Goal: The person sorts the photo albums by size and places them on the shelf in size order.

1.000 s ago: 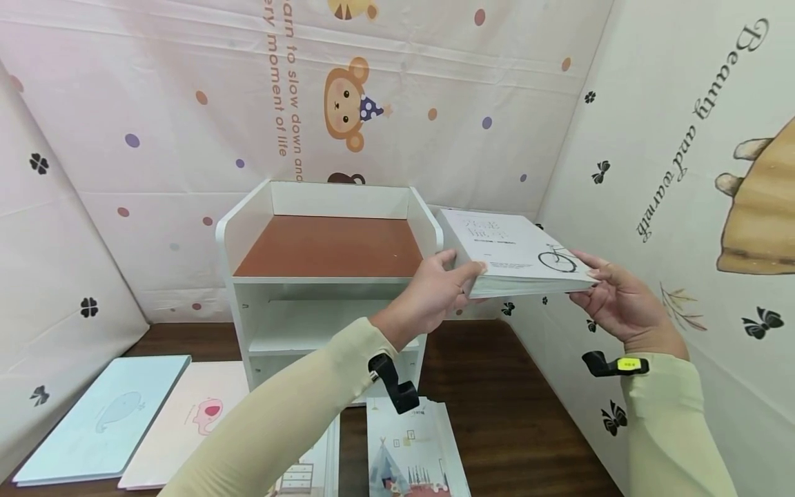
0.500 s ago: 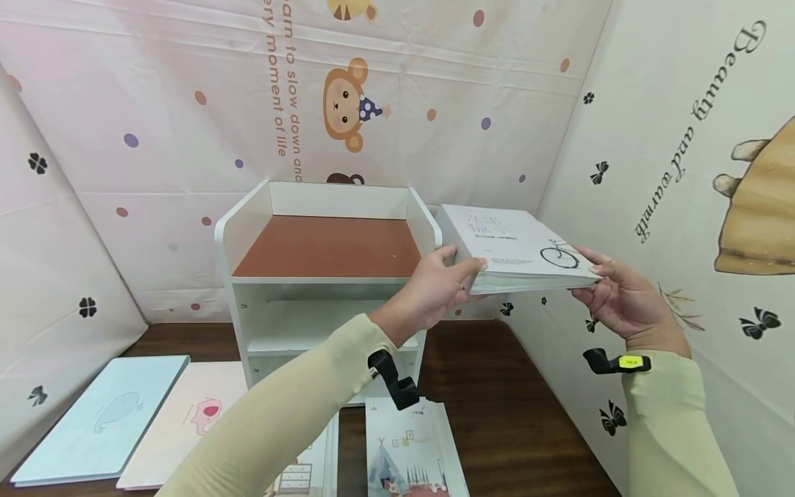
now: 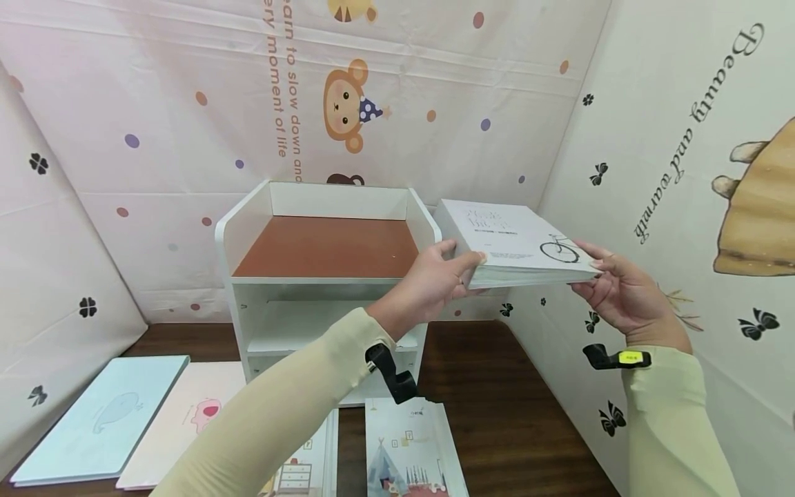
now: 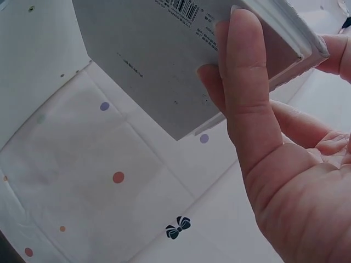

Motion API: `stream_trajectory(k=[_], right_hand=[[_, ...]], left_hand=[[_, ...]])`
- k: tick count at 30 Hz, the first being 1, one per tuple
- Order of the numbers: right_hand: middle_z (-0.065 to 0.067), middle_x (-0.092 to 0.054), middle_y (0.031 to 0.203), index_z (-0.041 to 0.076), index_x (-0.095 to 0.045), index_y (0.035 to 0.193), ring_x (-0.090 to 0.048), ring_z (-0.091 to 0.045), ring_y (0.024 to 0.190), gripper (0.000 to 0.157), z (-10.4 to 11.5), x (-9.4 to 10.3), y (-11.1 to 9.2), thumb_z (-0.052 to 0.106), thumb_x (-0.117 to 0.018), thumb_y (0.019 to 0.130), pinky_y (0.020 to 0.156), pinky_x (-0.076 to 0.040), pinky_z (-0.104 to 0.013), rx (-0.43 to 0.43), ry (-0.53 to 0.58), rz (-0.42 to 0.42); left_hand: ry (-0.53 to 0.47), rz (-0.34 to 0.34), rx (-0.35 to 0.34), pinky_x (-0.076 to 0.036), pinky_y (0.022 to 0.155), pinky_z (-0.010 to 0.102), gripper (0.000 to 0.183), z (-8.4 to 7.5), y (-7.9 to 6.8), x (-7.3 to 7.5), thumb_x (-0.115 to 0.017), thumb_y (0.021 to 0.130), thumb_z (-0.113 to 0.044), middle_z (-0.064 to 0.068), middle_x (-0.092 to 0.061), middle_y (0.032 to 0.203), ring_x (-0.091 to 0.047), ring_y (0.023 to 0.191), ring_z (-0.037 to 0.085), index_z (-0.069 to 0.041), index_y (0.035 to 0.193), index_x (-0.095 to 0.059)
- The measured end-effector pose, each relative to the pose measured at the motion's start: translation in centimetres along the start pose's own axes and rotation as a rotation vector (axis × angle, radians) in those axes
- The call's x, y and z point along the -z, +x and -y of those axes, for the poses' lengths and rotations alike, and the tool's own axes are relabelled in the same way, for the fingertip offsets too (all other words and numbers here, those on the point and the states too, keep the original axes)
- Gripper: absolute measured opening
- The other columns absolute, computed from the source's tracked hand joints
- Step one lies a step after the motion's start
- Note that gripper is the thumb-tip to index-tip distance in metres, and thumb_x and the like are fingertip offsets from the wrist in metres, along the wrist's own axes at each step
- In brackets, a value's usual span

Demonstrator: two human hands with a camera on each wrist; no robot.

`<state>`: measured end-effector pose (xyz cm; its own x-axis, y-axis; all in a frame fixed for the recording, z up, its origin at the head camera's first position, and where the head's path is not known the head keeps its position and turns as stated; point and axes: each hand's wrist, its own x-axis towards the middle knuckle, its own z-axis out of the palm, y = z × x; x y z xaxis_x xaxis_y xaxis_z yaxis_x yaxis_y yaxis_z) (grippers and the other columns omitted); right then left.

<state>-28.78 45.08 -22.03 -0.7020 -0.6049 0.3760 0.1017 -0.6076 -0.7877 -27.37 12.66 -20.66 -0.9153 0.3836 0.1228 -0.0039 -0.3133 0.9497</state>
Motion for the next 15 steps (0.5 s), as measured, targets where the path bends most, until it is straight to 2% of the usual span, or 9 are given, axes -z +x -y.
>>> stream_trajectory(k=[8, 15], right_hand=[[-0.022, -0.046, 0.140, 0.002, -0.022, 0.148, -0.052, -0.032, 0.122, 0.051, 0.34, -0.31, 0.52, 0.002, -0.007, 0.099, 0.097, -0.048, -0.043, 0.008, 0.007, 0.000], [-0.021, -0.043, 0.142, 0.001, -0.022, 0.148, -0.050, -0.032, 0.124, 0.050, 0.55, -0.47, 0.81, 0.002, -0.009, 0.099, 0.098, -0.047, -0.043, 0.014, 0.013, -0.021]], left_hand=[[0.061, -0.017, -0.008, -0.057, 0.079, 0.042, 0.046, -0.68, -0.02, 0.13, -0.070, 0.085, -0.023, -0.004, -0.065, 0.103, -0.066, 0.090, 0.015, -0.023, 0.127, -0.052], [0.073, -0.034, 0.001, -0.057, 0.080, 0.039, 0.050, -1.07, -0.06, 0.11, -0.071, 0.085, -0.025, -0.004, -0.065, 0.101, -0.067, 0.086, 0.014, -0.025, 0.130, -0.050]])
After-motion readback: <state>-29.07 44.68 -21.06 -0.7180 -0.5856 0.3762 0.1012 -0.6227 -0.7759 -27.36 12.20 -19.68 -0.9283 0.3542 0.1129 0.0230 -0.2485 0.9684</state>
